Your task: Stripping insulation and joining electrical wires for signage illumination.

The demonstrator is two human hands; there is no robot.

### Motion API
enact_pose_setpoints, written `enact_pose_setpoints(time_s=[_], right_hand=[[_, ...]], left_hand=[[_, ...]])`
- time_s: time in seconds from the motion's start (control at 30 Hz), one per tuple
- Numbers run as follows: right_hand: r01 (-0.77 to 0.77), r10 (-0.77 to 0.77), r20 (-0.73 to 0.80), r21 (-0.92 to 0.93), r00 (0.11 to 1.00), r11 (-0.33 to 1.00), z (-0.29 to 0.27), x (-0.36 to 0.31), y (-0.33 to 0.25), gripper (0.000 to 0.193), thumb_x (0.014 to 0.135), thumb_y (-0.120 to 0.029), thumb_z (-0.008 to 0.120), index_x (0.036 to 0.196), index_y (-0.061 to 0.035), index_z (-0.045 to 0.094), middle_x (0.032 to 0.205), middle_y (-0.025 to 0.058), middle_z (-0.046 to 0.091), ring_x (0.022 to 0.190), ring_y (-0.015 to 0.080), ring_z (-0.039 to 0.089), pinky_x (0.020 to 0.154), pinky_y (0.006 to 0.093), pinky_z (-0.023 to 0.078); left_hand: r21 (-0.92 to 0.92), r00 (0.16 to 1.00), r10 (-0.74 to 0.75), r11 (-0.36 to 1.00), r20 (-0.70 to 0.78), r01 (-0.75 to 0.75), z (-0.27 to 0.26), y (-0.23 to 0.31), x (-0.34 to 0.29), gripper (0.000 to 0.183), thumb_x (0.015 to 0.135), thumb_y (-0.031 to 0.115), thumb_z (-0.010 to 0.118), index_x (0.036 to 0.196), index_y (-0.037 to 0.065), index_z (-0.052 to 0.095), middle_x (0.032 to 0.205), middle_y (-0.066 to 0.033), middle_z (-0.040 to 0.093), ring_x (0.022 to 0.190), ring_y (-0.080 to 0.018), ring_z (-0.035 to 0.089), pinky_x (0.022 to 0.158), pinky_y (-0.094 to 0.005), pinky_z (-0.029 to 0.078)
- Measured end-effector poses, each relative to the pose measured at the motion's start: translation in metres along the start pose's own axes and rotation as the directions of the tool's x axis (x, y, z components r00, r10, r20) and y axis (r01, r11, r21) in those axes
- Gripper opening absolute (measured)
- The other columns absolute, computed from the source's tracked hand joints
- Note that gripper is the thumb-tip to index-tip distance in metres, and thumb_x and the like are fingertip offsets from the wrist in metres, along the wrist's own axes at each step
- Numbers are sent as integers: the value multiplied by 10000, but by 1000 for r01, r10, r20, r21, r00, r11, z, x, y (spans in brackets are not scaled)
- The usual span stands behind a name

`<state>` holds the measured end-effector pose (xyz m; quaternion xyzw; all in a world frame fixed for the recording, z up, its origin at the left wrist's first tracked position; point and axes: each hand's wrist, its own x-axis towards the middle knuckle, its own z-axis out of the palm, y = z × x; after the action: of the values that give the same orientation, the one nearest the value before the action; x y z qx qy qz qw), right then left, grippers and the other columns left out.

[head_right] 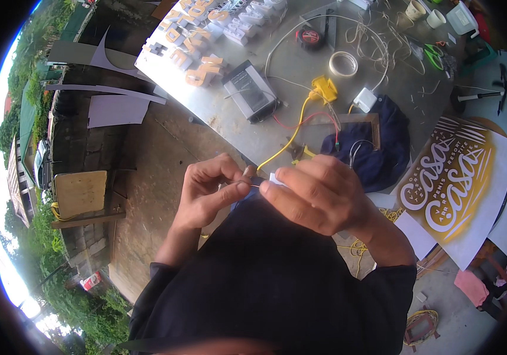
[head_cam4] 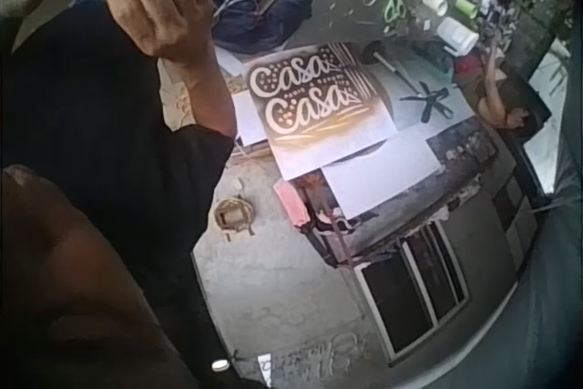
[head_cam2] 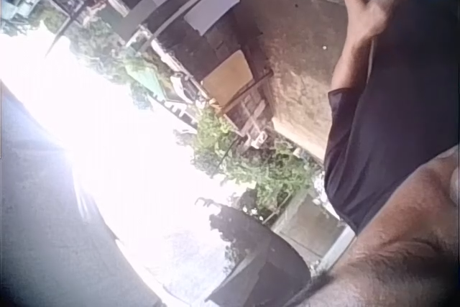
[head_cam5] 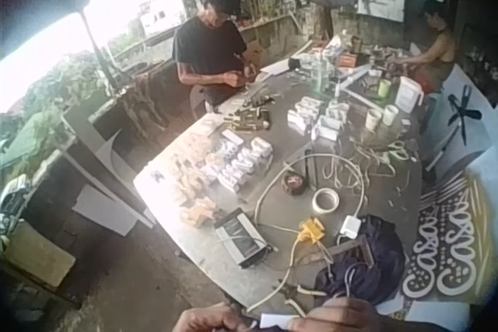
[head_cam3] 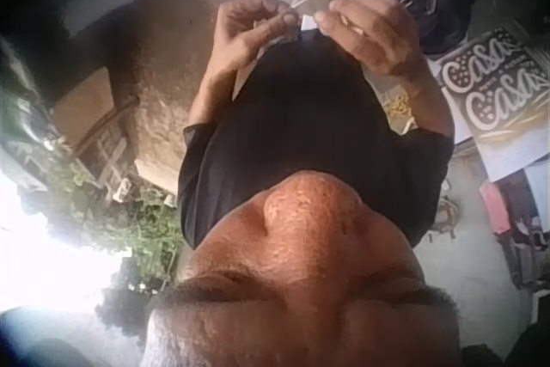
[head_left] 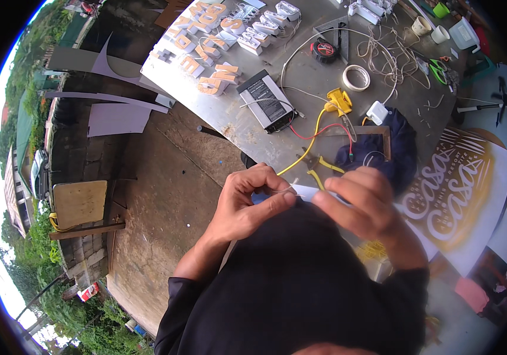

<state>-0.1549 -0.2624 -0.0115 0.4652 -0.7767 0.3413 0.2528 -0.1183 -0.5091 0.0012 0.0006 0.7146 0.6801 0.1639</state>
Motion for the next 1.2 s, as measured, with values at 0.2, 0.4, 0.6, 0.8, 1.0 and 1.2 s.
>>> enact_pose_setpoints(time_s=[0.2,0.4,0.6,0.8,1.0,1.2], right_hand=[[218,-212,70,-85,975,972,1,2,1,183,843,-99,727,1026,-104,740,975,-2,646,875,150,600,735,284,523],[-89,75,97,152,992,984,13,2,-2,95,858,-69,730,953,-61,724,901,10,674,798,144,630,703,292,528],[-810,549,775,520,314,-272,19,-4,-4,131,942,-124,714,1007,-11,702,921,17,687,778,100,629,698,266,513],[-302,292,77,227,953,926,10,2,-3,274,880,-169,748,1130,-73,693,1095,78,649,901,207,654,783,342,533],[121,-115,86,-65,990,991,5,7,-2,207,841,-132,743,1044,-95,729,993,23,652,836,160,620,715,321,524],[-38,33,67,71,997,997,17,4,-3,94,830,-87,752,921,-74,735,882,16,661,733,161,624,638,300,496]], left_hand=[[-241,970,-175,947,169,213,3,4,2,93,870,93,785,884,18,730,835,-16,660,757,-69,569,679,-256,446],[274,976,208,937,60,-216,4,4,7,118,792,39,796,894,37,738,765,-33,622,741,-160,583,662,-303,455],[685,773,620,507,132,-524,9,-3,11,173,738,36,804,897,71,745,757,-44,621,727,-219,569,659,-333,450],[135,997,82,987,16,-83,-3,-7,7,116,817,83,811,876,19,735,793,-28,648,732,-122,590,656,-282,454],[-220,976,-156,958,150,187,-1,-4,4,109,881,93,786,871,1,729,830,-8,663,749,-50,588,672,-235,457],[4,997,-11,1000,80,11,0,-4,7,62,853,62,787,877,28,741,781,-14,668,748,-102,590,683,-273,464]])
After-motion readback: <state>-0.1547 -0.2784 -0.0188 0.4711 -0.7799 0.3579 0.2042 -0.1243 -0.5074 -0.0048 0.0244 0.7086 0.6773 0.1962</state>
